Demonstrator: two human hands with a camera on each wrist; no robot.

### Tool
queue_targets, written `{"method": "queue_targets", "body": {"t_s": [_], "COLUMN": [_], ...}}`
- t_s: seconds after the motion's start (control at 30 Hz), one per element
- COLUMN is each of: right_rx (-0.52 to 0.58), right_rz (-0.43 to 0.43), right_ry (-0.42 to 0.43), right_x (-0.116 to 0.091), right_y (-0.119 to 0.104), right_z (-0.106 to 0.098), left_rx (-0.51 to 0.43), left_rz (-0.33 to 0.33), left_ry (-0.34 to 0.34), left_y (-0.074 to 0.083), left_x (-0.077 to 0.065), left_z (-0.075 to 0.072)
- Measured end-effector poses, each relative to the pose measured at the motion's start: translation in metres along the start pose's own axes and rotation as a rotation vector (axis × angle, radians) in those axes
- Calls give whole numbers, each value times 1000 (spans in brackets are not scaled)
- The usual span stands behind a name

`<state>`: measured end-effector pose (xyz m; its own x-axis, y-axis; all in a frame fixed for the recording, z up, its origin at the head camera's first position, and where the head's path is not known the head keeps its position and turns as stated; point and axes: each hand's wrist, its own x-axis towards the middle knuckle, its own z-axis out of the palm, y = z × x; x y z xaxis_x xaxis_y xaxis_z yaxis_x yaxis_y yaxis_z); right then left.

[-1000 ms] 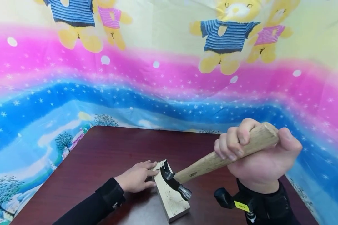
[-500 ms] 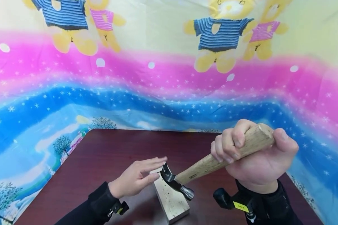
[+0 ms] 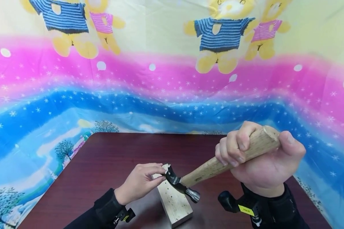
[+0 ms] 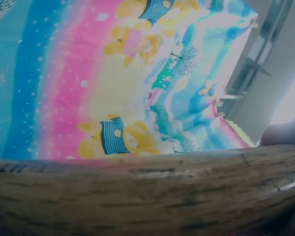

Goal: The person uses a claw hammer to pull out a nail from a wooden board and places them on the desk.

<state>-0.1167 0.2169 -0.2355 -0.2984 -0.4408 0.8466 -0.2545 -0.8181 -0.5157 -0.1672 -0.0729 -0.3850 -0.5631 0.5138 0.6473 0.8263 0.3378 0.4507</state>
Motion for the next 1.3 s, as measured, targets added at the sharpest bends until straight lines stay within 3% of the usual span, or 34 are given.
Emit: {"method": "queue_targets", "body": {"t_s": [0.13,0.53,0.73,0.87,1.0,1.13,1.3], "right_rx": [2,-4,10,21,-2,-26,-24], "right_rz": [-2,-5,24,27,23,26,33], "right_ry": [-12,-9,34,56,80,102,98], "right_x": [-2,-3,2,2,-1,-5,-7], "right_y": [0,3,10,14,13,12,13], "right_z": [-2,-1,7,6,2,1,0], "left_rx": [31,97,25,14,61,45,50], "left_rz": [-8,102,119,95,-21,-256,-522], "left_ry": [24,15,99,142,182,205,167], "left_y": [0,-2,8,10,5,0,-10], "left_x": [0,-2,0,-5,-15,-26,-40], "left_z": [2,5,-2,-8,-18,-34,-58]}}
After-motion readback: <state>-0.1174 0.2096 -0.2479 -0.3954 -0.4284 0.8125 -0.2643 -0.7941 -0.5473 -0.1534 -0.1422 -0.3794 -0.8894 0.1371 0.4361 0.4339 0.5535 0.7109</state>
